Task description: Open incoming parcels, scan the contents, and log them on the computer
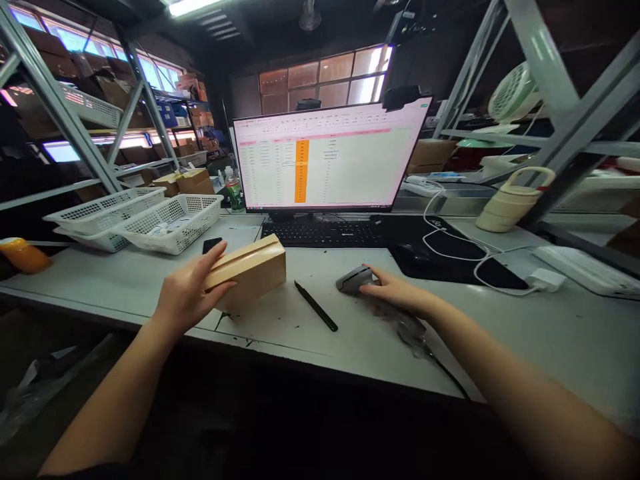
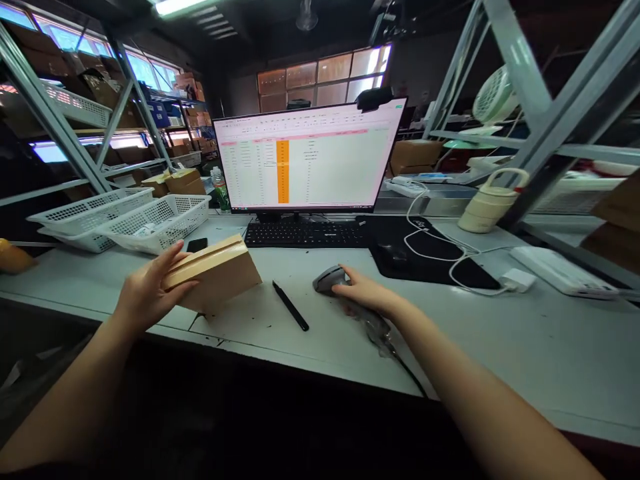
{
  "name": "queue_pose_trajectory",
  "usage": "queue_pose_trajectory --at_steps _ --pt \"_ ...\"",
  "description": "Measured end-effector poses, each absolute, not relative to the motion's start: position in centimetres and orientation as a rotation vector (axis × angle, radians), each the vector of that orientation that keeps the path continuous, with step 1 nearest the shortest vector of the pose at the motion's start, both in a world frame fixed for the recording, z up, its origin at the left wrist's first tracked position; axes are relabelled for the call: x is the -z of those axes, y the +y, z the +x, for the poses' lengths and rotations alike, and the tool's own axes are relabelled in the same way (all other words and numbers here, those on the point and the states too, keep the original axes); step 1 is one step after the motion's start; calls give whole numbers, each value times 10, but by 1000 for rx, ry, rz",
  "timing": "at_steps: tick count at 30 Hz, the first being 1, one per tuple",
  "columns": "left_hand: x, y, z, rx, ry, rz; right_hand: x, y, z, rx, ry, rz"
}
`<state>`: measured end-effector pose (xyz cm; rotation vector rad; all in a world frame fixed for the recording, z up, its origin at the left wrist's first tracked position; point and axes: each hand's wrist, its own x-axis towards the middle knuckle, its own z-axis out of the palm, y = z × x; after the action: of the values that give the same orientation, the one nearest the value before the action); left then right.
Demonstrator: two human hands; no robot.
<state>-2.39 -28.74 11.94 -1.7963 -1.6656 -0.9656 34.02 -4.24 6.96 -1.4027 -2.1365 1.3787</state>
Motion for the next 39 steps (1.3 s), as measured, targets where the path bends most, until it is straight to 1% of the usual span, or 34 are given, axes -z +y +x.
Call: queue_pose_trajectory --at_steps 2,4,8,10,14,18,22,26,29,31,34,37,39 --pt "-127 -286 -27 989 -1769 -1793 -75 -51 341 -1245 -2145 -1429" --pt "-131 -282 -36 1133 -1936 -1777 -82 -64 341 -1091 -2203 -1379" --pt "-130 -263 -61 1572 -2214 -1764 -96 -99 333 -1066 -2233 -1124" --pt "-127 -252 -71 1678 -2292 -1737 -99 -116 324 -1012 -2278 -1044" --pt "-119 -238 -83 1706 -2391 -1682 -95 -141 309 -867 -2386 -919" --pt "-114 -234 -89 1748 -2406 -1666 -94 -156 307 -894 -2427 -849" --pt "-113 -233 -91 1773 -2380 -1698 -108 -164 322 -927 -2435 -902" --pt "-115 -233 -87 1731 -2371 -1708 -126 -155 341 -904 -2389 -1013" --pt "-123 -239 -79 1643 -2358 -1730 -123 -128 345 -922 -2407 -1142" --pt "-131 -246 -72 1503 -2325 -1724 -110 -104 344 -949 -2413 -1274" --pt "-142 -257 -63 1194 -2165 -1686 -86 -68 342 -946 -2390 -1437" --pt "-145 -262 -63 946 -2063 -1688 -72 -35 345 -969 -2408 -1392" --pt "-143 -261 -67 901 -2063 -1696 -70 -13 347 -921 -2426 -1349"
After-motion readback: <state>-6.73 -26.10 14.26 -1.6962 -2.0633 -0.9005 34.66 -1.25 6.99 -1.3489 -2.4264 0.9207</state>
